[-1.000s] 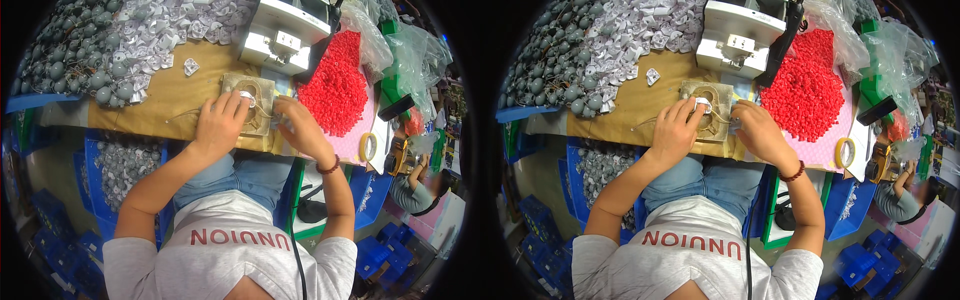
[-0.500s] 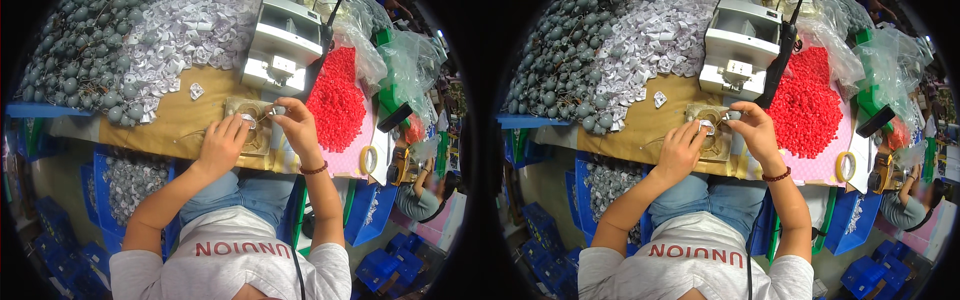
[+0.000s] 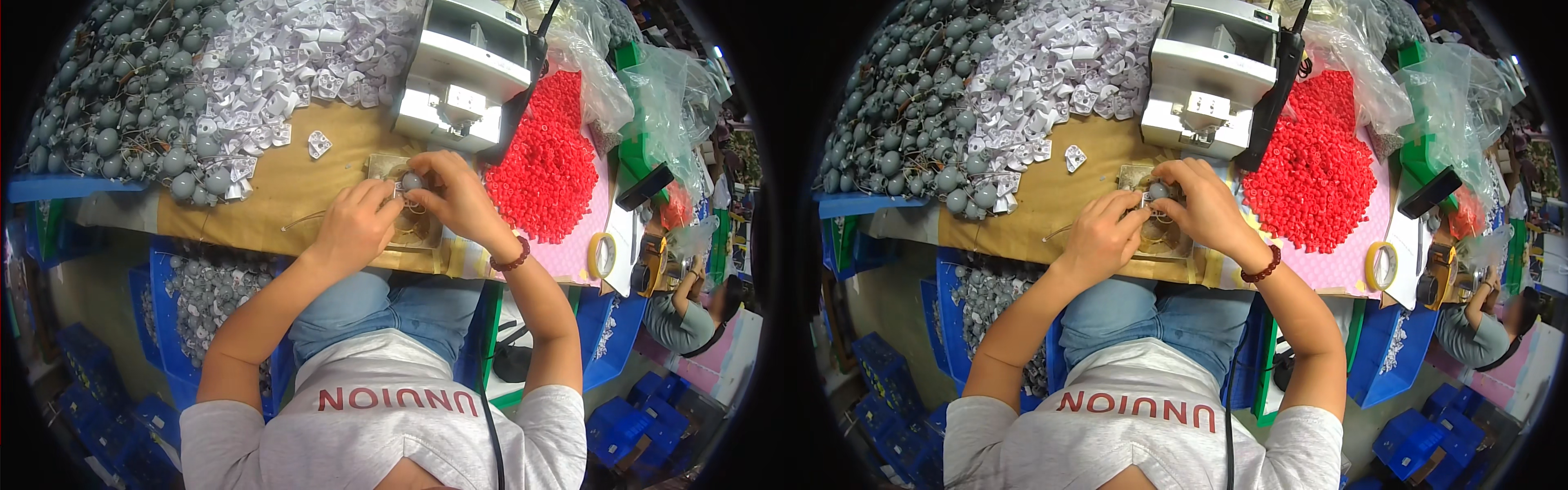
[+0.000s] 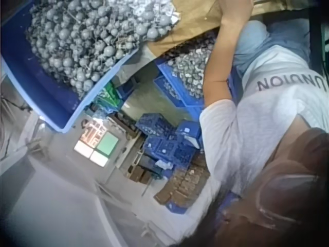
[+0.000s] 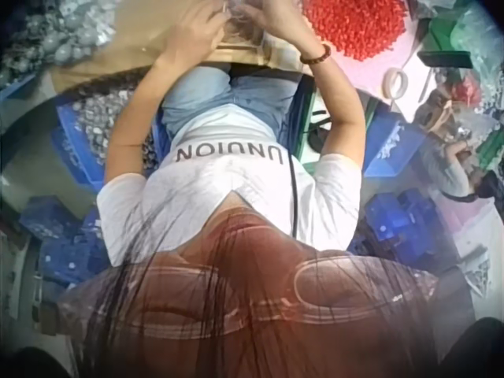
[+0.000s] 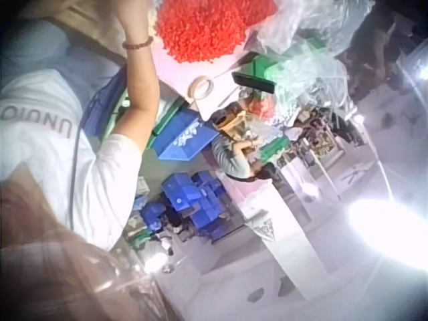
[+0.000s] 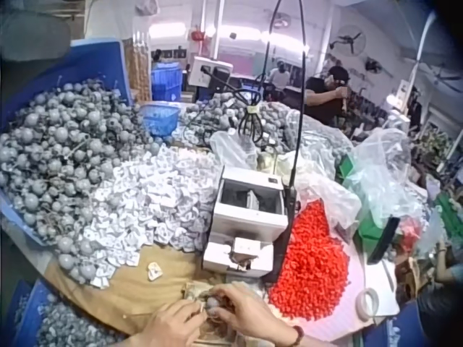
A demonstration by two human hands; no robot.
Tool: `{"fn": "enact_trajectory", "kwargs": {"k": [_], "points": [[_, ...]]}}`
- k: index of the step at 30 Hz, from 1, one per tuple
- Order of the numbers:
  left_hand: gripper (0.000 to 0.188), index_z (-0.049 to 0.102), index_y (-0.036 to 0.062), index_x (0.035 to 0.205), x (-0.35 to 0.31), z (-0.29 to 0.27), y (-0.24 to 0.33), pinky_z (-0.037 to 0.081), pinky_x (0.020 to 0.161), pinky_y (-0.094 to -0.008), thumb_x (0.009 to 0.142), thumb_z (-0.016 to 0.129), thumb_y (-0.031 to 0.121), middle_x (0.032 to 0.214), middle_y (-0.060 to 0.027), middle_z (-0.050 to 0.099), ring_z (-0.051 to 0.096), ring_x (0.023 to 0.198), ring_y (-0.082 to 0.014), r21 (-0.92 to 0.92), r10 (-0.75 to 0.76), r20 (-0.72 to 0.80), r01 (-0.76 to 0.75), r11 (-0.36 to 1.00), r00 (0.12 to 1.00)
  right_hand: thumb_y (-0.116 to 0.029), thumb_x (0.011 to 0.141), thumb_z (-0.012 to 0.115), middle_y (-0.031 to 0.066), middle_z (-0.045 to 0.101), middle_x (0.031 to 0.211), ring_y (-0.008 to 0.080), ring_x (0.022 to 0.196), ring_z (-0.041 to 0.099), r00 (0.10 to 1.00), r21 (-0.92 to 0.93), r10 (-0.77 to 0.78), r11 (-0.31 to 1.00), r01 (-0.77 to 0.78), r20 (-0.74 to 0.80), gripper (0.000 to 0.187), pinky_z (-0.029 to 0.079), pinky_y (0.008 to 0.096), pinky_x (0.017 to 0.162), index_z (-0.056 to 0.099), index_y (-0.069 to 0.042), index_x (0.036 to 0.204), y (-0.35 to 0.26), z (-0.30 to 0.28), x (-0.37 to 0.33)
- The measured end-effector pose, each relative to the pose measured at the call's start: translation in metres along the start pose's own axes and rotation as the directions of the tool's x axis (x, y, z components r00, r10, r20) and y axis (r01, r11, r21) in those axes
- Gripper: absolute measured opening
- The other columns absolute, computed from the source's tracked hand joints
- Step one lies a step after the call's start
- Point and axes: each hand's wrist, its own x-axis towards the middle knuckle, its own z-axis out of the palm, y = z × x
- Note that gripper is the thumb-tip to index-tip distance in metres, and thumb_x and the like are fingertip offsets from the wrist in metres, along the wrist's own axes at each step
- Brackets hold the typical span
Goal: Assembling electronic light bulb components using a jig and an electric screwdriver.
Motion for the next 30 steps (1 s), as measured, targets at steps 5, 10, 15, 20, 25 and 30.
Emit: {"fn": "enact_trajectory", "kwargs": {"k": [5,10,15,20,25,30], "points": [[0.045,0.062,0.0049,0.120,0.007,0.002,0.003,0.050,0.088,-0.0432,0.077,0.073,0.009,0.113,-0.0128,0.062,0.060,0.106,-0.0319,-0.042,-0.107,0.022,0.108,0.993,0.994,-0.012,0.081,0.077,0.0114,0.062,0.105,0.0305,0.091,0.062,0.995,-0.023,0.090,0.996,-0.091,-0.039,0.045,0.051,0.0387,0.078,0.060,-0.007,0.122,-0.002,0.005,-0.001],[0.055,0.055,0.0054,0.130,0.022,0.006,0.013,0.048,0.090,-0.0426,0.079,0.075,0.013,0.118,-0.0120,0.059,0.057,0.111,-0.0309,0.086,-0.127,0.093,0.119,0.989,0.988,-0.008,0.084,0.073,0.0107,0.062,0.105,0.0270,0.088,0.064,0.986,0.009,0.006,1.000,-0.004,-0.169,0.043,0.052,0.0366,0.076,0.059,-0.006,0.125,0.002,0.001,-0.007],[0.052,0.058,0.0049,0.127,0.018,0.008,0.010,0.049,0.089,-0.0414,0.079,0.075,0.014,0.115,-0.0114,0.061,0.058,0.110,-0.0301,0.075,-0.095,0.050,0.091,0.993,0.994,-0.006,0.092,0.065,0.0156,0.060,0.119,0.0239,0.095,0.062,0.649,-0.107,-0.102,0.994,0.031,-0.754,0.045,0.052,0.0341,0.082,0.052,0.001,0.134,0.056,-0.069,0.021],[0.047,0.061,0.0048,0.123,0.023,0.011,0.005,0.049,0.086,-0.0410,0.078,0.074,0.011,0.108,-0.0086,0.062,0.059,0.106,-0.0274,0.070,-0.048,0.032,0.045,0.997,0.998,-0.009,0.094,0.064,0.0157,0.063,0.122,0.0207,0.109,0.061,0.805,0.182,0.188,0.978,-0.102,-0.562,0.059,0.051,0.0312,0.091,0.040,0.003,0.146,0.095,-0.085,0.056],[0.042,0.062,0.0064,0.116,0.030,0.011,0.008,0.049,0.080,-0.0404,0.075,0.073,0.008,0.104,-0.0067,0.063,0.059,0.100,-0.0252,0.115,-0.077,0.045,0.071,0.991,0.996,-0.009,0.090,0.070,0.0054,0.063,0.100,0.0099,0.080,0.059,0.515,0.314,0.212,0.942,0.118,-0.830,0.032,0.048,0.0248,0.068,0.054,-0.002,0.118,0.057,-0.086,0.053],[0.041,0.062,0.0072,0.112,0.021,0.016,0.005,0.047,0.079,-0.0413,0.073,0.074,0.008,0.100,-0.0075,0.064,0.060,0.098,-0.0267,0.071,-0.117,-0.050,0.120,0.990,0.992,-0.001,0.087,0.073,0.0066,0.068,0.082,0.0145,0.071,0.068,0.564,0.428,0.047,0.704,0.567,-0.825,0.024,0.053,0.0259,0.073,0.055,0.002,0.103,-0.063,-0.109,0.042]]}}
